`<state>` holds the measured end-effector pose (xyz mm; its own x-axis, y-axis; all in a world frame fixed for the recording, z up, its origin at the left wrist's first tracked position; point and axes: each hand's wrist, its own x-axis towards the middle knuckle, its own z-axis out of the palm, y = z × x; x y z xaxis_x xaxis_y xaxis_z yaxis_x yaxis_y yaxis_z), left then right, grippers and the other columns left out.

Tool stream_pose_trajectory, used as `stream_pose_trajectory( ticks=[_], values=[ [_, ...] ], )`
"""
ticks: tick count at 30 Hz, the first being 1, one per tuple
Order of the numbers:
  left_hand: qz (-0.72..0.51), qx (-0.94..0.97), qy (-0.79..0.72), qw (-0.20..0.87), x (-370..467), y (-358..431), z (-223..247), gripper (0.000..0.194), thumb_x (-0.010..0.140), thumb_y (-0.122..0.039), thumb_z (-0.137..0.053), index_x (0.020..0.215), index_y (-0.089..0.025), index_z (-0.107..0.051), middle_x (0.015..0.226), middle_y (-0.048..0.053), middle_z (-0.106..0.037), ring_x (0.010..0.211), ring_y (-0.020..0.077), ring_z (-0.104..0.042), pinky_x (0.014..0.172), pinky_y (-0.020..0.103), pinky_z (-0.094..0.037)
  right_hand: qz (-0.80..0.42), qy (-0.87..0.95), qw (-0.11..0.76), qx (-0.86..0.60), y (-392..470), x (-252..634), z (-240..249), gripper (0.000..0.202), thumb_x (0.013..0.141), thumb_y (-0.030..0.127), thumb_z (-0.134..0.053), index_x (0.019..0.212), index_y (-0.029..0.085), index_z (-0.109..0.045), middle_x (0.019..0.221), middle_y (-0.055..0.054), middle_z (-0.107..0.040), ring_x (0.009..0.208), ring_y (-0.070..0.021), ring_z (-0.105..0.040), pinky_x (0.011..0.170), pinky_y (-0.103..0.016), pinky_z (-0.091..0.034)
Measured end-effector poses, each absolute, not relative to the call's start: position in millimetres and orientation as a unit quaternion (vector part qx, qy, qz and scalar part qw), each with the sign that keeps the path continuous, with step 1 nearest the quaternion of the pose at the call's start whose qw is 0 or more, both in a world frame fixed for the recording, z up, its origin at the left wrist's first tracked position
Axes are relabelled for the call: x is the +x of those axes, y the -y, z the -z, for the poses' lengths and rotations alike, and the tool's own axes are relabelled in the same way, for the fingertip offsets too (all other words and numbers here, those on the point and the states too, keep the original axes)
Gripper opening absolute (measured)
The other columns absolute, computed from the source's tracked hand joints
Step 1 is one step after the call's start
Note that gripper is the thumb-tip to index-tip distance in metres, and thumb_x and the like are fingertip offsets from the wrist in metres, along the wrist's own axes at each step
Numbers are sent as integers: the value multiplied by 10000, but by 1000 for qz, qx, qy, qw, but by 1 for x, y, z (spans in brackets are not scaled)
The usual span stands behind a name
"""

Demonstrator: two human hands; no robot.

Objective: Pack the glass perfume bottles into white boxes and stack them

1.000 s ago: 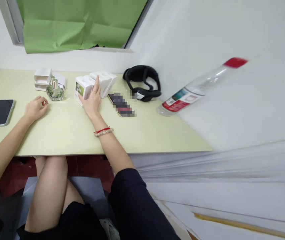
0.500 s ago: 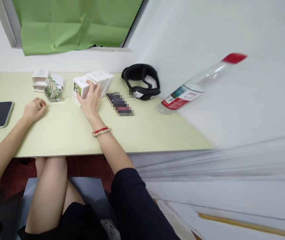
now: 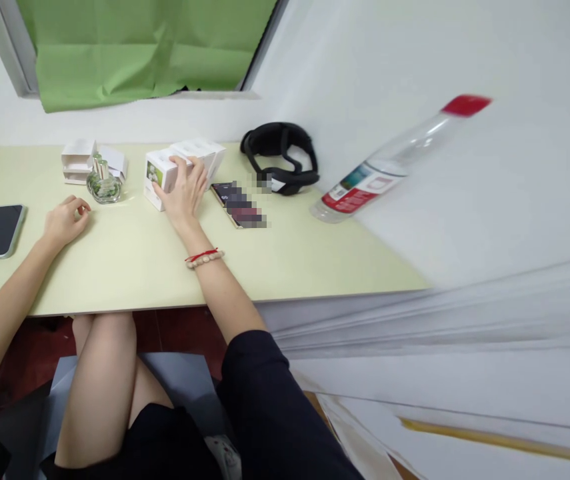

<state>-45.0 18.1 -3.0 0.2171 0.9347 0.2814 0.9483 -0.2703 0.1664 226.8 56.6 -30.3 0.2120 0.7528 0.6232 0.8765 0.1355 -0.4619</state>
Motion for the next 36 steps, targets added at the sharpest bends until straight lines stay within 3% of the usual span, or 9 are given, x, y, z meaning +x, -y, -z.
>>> stream_pose_trajectory(
  ticks=[6,10,16,20,22,25,28,32,36],
  values=[
    [160,-783,601,21,-45,-18,3,264,855,-239,-443,1036,-205,-633,1062,59,-630,954,220,-605,663,315,-392,59,586,439,-678,-58,222,35,956,738,523,-681,1482,173,-194,1488,-231,-148,1414,-379,-191,1111,-610,-217],
    [155,-779,607,21,-46,-18,2,265,865,-248,-439,1040,-206,-633,1059,54,-632,955,219,-610,654,315,-386,-1,535,468,-704,-59,213,41,1262,598,366,-802,1496,42,23,1482,-334,-126,1448,-385,-131,1123,-558,-253],
    [151,-777,611,25,-47,-18,3,259,877,-260,-432,1030,-208,-635,1073,52,-635,947,222,-620,644,315,-382,-30,554,432,-711,-57,206,43,1186,666,310,-738,1483,-45,46,1490,-363,-174,1461,-367,-143,1156,-512,-226],
    [151,-776,612,25,-47,-17,3,260,887,-273,-421,1025,-211,-633,1075,55,-636,944,226,-621,637,318,-381,56,579,428,-691,-46,204,26,1036,754,403,-653,1519,44,-54,1558,-288,-73,1486,-354,-50,1155,-566,-187],
    [146,-775,615,21,-47,-16,2,258,882,-271,-426,1026,-211,-632,1076,57,-636,946,228,-622,636,320,-384,96,617,420,-659,-39,201,16,879,802,418,-596,1522,123,-187,1574,-224,-110,1486,-327,-89,1151,-583,-183],
    [141,-774,617,10,-47,-15,0,260,873,-264,-432,1034,-211,-629,1082,62,-633,961,229,-621,651,316,-398,125,693,393,-591,-29,194,5,542,849,343,-540,1374,216,-498,1515,-134,-332,1432,-284,-272,1164,-564,-169],
    [139,-773,619,7,-47,-14,-1,256,866,-256,-438,1033,-210,-626,1086,62,-631,980,230,-619,658,311,-403,94,732,374,-562,-22,187,2,307,901,307,-484,1119,227,-685,1249,-95,-606,1218,-240,-521,1111,-465,-303],
    [135,-775,617,13,-47,-15,-1,254,875,-266,-433,1035,-209,-622,1084,55,-630,978,231,-620,652,311,-393,1,697,331,-636,-20,185,2,329,937,376,-464,927,191,-736,900,-61,-710,884,-205,-646,836,-327,-455],
    [140,-775,616,14,-47,-16,1,257,886,-275,-426,1036,-211,-624,1092,58,-624,971,227,-621,653,310,-394,-35,666,259,-698,-23,188,3,386,924,417,-491,791,163,-749,841,-106,-716,880,-258,-653,771,-350,-449]
  ],
)
